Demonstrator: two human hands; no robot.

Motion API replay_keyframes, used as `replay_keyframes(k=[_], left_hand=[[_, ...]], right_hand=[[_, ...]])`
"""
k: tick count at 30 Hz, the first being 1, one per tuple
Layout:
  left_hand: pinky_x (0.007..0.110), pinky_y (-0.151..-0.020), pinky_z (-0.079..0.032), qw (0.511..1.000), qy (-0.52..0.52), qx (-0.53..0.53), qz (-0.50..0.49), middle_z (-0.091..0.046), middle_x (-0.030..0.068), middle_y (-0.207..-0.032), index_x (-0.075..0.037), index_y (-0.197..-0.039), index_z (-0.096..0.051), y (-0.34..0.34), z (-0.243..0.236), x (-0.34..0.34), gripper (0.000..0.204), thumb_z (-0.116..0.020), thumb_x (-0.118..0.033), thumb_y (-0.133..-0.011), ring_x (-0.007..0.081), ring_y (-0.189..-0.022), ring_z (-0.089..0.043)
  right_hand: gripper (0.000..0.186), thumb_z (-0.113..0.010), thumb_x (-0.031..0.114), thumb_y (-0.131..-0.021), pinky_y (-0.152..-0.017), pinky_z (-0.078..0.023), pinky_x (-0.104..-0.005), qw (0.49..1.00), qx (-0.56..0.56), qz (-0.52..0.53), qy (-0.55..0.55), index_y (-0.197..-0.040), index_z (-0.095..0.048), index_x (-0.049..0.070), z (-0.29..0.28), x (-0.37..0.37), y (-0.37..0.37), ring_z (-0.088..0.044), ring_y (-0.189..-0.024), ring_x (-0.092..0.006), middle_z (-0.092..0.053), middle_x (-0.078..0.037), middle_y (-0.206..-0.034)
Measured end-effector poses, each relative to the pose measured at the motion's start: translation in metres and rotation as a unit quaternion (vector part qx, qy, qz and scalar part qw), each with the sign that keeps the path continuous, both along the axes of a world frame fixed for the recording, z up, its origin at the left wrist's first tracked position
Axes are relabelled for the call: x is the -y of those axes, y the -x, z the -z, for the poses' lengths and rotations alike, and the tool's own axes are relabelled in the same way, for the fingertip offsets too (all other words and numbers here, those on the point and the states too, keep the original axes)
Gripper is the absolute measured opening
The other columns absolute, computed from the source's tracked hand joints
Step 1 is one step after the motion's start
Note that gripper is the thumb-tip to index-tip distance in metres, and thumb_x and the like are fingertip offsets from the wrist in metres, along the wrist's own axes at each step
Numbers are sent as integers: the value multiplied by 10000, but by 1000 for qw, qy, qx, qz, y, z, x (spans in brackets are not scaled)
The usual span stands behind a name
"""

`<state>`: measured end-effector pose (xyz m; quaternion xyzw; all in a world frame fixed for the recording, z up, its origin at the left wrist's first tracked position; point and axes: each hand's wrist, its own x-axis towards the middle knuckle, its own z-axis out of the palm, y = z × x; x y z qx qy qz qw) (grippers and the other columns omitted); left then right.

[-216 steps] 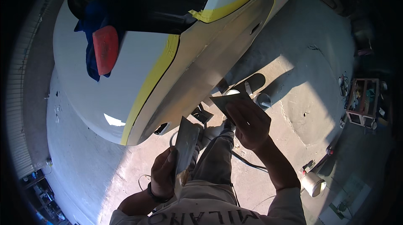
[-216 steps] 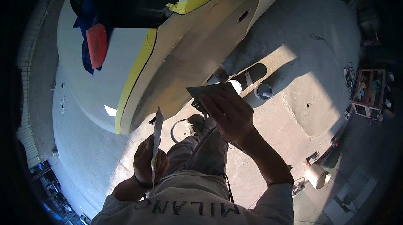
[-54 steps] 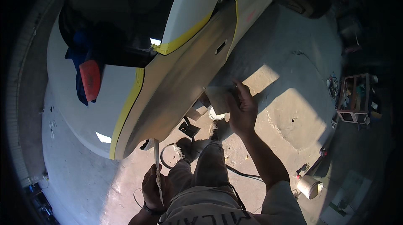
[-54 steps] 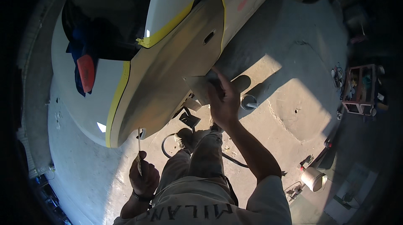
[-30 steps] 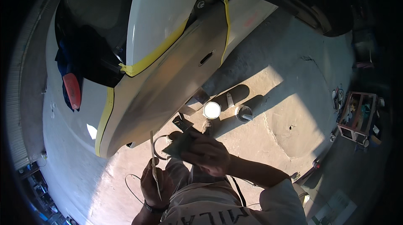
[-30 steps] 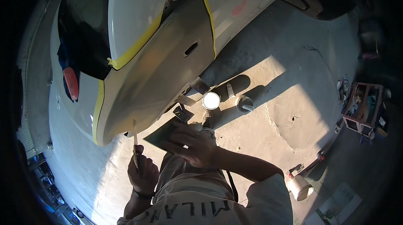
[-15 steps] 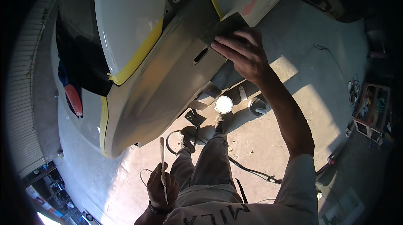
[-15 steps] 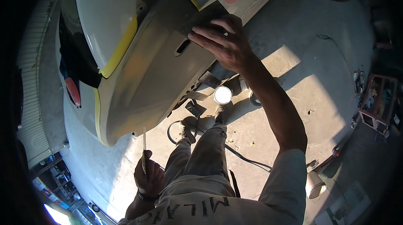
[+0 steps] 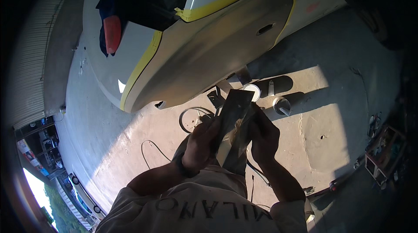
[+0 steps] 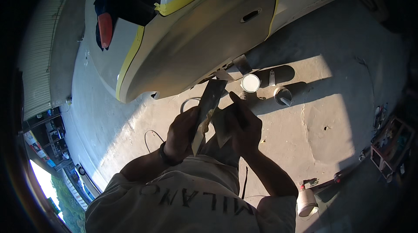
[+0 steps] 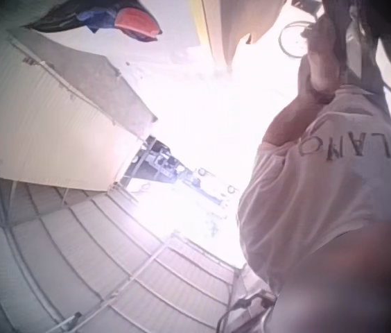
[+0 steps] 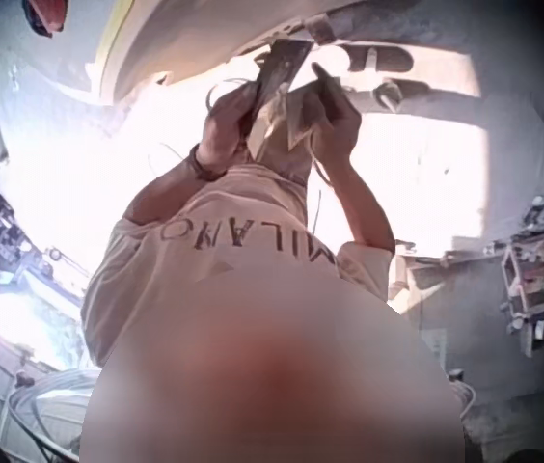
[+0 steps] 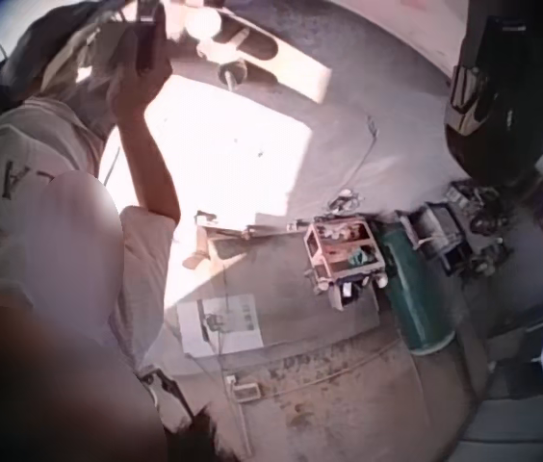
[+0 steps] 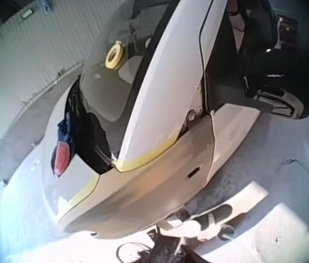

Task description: The person applies body filler to a car fender using a spreader, smoothing the surface and working around the wheel arch. They periodically scrape excess filler from the spreader and continue spreading it evenly across the panel.

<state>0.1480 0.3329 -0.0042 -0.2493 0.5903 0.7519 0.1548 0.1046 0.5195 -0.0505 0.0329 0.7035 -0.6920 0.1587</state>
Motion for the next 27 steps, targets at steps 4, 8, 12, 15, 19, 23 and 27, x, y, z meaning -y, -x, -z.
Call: replay_keyframes(k=[4,8,12,15,19,23,27], left_hand=[[315,-618,-485,995,53,-79,38,-699,107,-970,83,-1263,-605,-13,-6,40,328,-475,-152,-1076,132,-713,-622],[391,-558,-459,919,182,-238,255,-651,209,-882,92,-1213,-603,-37,-10,56,277,-529,-12,-967,313,-587,-584],[460,-597,-438,910,219,-280,214,-557,255,-816,67,-1041,-561,-66,-6,87,126,-524,1,-940,466,-673,-526],[474,-621,-427,932,207,-230,188,-520,265,-791,52,-981,-531,-96,2,129,73,-502,-12,-961,509,-729,-492],[411,-559,-452,963,201,-177,30,-610,238,-757,49,-1134,-587,-147,11,183,180,-505,-71,-1028,372,-618,-607],[351,-591,-494,986,51,-146,64,-668,141,-858,30,-1216,-590,-189,19,194,210,-530,-74,-1044,226,-696,-669],[304,-797,-518,964,-185,-155,108,-645,86,-1099,19,-1241,-576,-214,15,207,239,-491,-138,-1082,129,-946,-628]], right_hand=[[508,-674,75,-958,-999,-509,-321,994,-84,18,-74,-1445,-560,-13,-23,-14,-6,-664,-1160,-213,-683,-161,-1310],[491,-683,74,-959,-732,-487,-308,961,-193,44,-193,-1429,-572,-12,-22,1,-14,-603,-798,-171,-647,-89,-918],[508,-737,161,-923,-722,-503,-297,961,-166,-26,-219,-1391,-615,5,-21,59,-94,-632,-774,-155,-664,-84,-879],[504,-733,111,-883,-722,-518,-292,961,-185,-54,-198,-1369,-640,15,-25,103,-155,-658,-745,-163,-682,-80,-858],[310,-726,62,-871,-730,-555,-319,960,-212,-34,-182,-1174,-690,9,-47,144,-214,-673,-764,-193,-687,-111,-916],[182,-776,91,-868,-943,-601,-523,859,-476,-89,-162,-1030,-695,109,-74,175,-258,-679,-923,-269,-676,-139,-1021],[246,-785,211,-862,-1090,-481,-574,787,-570,-132,-196,-1103,-779,259,-71,214,-283,-628,-1150,-240,-641,-26,-1201]])
